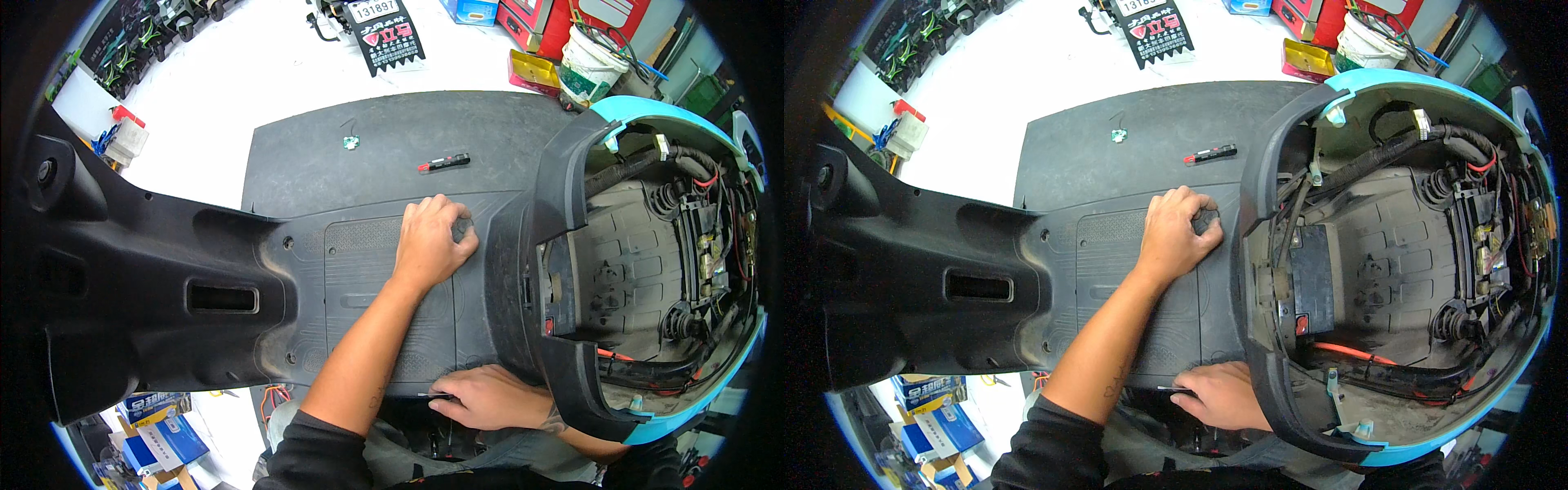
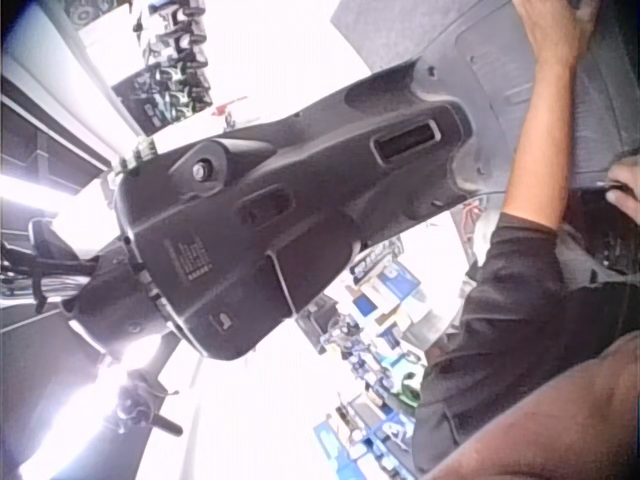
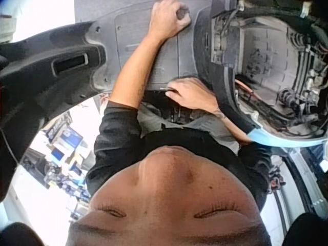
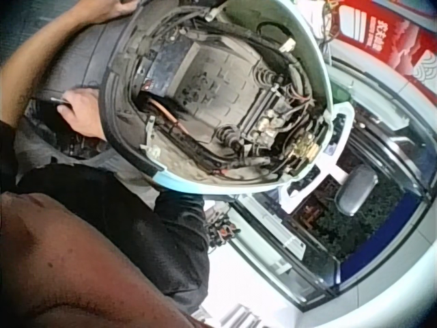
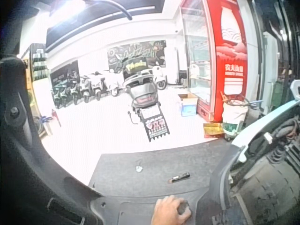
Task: The person aligns and secures a black plastic body panel onto a light blue scooter using a cordless impact driver and a manual screwdriver. They fasten multiple screws along the panel edges and then place a floor mat into the footwell area.
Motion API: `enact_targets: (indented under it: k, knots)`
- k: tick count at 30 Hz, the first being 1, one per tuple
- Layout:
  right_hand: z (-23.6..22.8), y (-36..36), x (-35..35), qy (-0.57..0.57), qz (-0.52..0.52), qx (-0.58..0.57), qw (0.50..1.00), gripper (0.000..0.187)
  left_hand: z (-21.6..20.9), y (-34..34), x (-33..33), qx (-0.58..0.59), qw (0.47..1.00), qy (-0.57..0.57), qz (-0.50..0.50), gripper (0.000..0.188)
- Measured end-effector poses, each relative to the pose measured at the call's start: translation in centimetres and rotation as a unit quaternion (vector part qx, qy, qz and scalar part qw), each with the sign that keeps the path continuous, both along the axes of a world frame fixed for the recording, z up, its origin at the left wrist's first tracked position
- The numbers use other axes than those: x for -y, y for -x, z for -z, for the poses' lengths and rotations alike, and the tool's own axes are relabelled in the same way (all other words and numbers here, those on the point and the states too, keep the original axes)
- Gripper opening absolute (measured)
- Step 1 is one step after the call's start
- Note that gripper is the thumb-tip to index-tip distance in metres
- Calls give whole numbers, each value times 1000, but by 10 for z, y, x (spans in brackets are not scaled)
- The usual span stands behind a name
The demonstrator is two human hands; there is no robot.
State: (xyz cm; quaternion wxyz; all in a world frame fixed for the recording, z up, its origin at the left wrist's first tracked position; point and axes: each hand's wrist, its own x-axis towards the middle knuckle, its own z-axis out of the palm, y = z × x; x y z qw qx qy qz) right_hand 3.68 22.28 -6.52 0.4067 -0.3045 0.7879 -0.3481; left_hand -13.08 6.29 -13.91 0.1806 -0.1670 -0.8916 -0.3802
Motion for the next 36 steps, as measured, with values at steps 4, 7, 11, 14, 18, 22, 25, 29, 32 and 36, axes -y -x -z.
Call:
enact_targets:
  k: [4,7,11,14,18,22,25,29,32,36]
  knots:
    - [0,1,0,-5,-3,4,1000,37,0,2,0,17,1000,2,7,17]
    - [-1,1,1,-7,-1,4,1000,37,1,2,2,39,999,10,17,16]
    - [-2,0,1,-3,5,-4,1000,38,2,3,3,25,999,22,35,13]
    - [-2,0,1,-1,6,-3,1000,38,-1,5,8,34,997,18,60,15]
    - [0,1,0,11,7,1,1000,38,-8,7,18,101,990,-21,92,23]
    - [2,0,-1,26,11,-7,1000,38,-12,6,22,108,989,-38,91,27]
    - [3,-1,-1,24,2,-14,1000,39,-11,4,20,85,992,-28,85,26]
    - [2,1,-1,19,-5,1,1000,39,-6,0,18,57,995,-38,69,25]
    - [1,2,0,12,-5,4,1000,40,-2,-1,16,59,996,-30,66,23]
    - [0,2,0,12,-1,5,1000,39,0,-1,15,55,996,-25,59,22]
